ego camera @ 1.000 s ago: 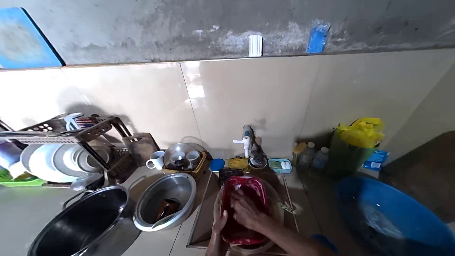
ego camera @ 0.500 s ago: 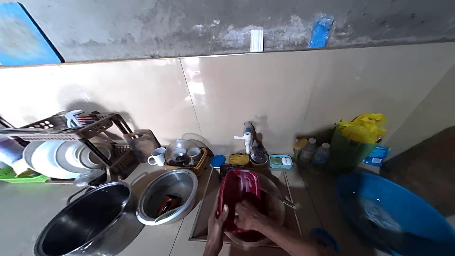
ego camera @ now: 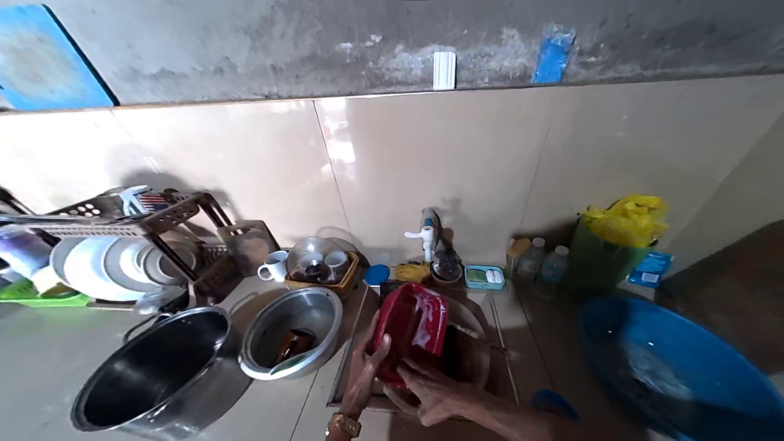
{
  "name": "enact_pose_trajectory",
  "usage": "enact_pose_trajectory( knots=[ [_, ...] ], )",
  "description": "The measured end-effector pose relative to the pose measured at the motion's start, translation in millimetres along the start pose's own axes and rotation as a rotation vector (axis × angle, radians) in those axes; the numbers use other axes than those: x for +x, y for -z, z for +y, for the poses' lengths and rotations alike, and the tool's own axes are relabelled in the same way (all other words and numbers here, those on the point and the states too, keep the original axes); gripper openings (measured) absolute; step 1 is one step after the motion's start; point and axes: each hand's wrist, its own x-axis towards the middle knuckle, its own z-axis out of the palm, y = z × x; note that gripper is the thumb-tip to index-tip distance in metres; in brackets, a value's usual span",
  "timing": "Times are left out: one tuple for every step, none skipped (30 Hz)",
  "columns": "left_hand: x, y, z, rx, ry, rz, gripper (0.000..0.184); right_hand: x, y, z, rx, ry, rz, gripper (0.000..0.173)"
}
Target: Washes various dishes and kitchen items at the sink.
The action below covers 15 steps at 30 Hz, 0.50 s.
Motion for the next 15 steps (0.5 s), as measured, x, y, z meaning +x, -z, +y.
enact_pose_trajectory(
  knots=[
    [-2, 3, 2, 0.028, 0.023, -0.052, 0.069, -3, -6, 8, -0.084, 0.013, 0.006, 0.089],
    [-3, 8, 6, 0.062, 0.041, -0.114, 0.069, -4, -9, 19, -0.173, 0.03, 0.023, 0.085],
    [-2, 11, 9, 0.086, 0.057, -0.164, 0.069, -4, -7, 33, -0.248, 0.037, 0.063, 0.084],
    [-1, 13, 11, 0.095, 0.076, -0.18, 0.068, -3, 0, 47, -0.313, 0.026, 0.101, 0.085],
    [1, 15, 12, 0.087, 0.09, -0.175, 0.067, -1, 10, 56, -0.358, -0.003, 0.123, 0.083],
    [2, 15, 13, 0.081, 0.095, -0.164, 0.065, 2, 16, 59, -0.396, -0.034, 0.128, 0.074],
    [3, 15, 13, 0.085, 0.094, -0.149, 0.064, 5, 17, 54, -0.399, -0.051, 0.115, 0.07],
    [6, 15, 13, 0.097, 0.089, -0.143, 0.064, 7, 14, 43, -0.369, -0.048, 0.096, 0.07],
    [8, 12, 13, 0.104, 0.084, -0.133, 0.064, 5, 8, 31, -0.334, -0.021, 0.087, 0.066],
    [11, 10, 13, 0.116, 0.082, -0.121, 0.065, 2, 2, 18, -0.311, 0.02, 0.068, 0.057],
    [13, 8, 14, 0.131, 0.085, -0.116, 0.065, 1, -3, 8, -0.288, 0.057, 0.034, 0.049],
    [13, 8, 16, 0.145, 0.092, -0.13, 0.065, -1, -5, 8, -0.272, 0.079, 0.023, 0.045],
    [13, 9, 19, 0.151, 0.102, -0.159, 0.065, -2, -8, 19, -0.285, 0.102, 0.071, 0.043],
    [12, 12, 25, 0.139, 0.125, -0.198, 0.063, -1, -8, 36, -0.298, 0.117, 0.142, 0.048],
    [12, 15, 32, 0.126, 0.148, -0.231, 0.062, 0, -5, 52, -0.326, 0.116, 0.207, 0.06]
  ],
)
